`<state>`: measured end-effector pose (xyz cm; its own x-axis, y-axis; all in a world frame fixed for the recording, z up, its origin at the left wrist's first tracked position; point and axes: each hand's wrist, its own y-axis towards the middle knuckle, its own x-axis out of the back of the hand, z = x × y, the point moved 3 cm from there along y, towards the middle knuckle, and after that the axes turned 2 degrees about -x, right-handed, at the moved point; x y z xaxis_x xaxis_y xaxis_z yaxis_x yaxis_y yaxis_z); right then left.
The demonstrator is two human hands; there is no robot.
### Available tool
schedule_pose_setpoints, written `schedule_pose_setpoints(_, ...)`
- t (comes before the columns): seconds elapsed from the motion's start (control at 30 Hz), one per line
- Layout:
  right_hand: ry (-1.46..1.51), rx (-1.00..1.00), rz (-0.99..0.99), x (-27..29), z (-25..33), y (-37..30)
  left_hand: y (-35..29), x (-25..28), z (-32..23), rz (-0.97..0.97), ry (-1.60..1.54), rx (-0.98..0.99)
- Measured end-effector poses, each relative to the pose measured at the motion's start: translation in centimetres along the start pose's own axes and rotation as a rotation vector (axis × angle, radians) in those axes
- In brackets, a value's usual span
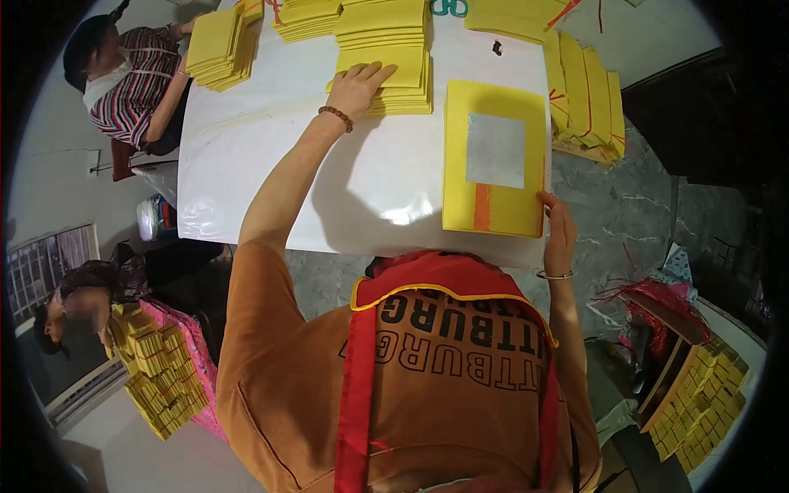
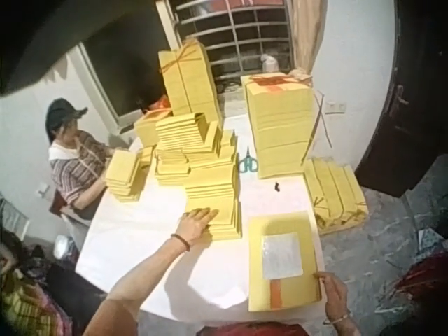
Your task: Folding and stacking sheets of yellow paper with foil centers.
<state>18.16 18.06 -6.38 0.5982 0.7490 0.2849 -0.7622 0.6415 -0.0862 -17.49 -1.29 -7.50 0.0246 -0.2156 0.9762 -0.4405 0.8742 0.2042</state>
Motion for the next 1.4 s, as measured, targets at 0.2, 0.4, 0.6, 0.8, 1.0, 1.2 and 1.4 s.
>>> schedule_pose_setpoints(0.2,0.048,0.046,-0.031,-0.3,0.3,0.4,0.0,-1.3,-0.7,0.065,0.028,0.025)
schedule_pose_setpoints(0.4,0.002,0.040,-0.022,-0.1,0.4,0.5,-1.5,-3.5,-1.5,-0.040,0.156,-0.004)
schedule_pose_setpoints(0.6,-0.209,0.349,-0.023,0.0,0.8,1.0,-1.1,-2.1,-0.7,0.067,0.113,-0.025)
schedule_pose_setpoints(0.8,-0.232,0.315,0.046,-0.7,0.2,0.8,-0.3,1.3,-2.0,0.063,0.036,-0.040)
schedule_pose_setpoints(1.0,-0.192,0.253,0.049,-0.8,0.3,1.1,-2.3,4.0,-13.7,-0.023,-0.535,-0.380)
schedule_pose_setpoints(1.2,-0.218,0.268,0.093,-0.5,0.1,1.1,-5.4,5.4,-19.8,0.137,-0.495,-0.523)
schedule_pose_setpoints(1.4,-0.145,0.248,0.060,-0.5,-0.5,1.2,-5.5,5.3,-19.6,0.176,-0.456,-0.553)
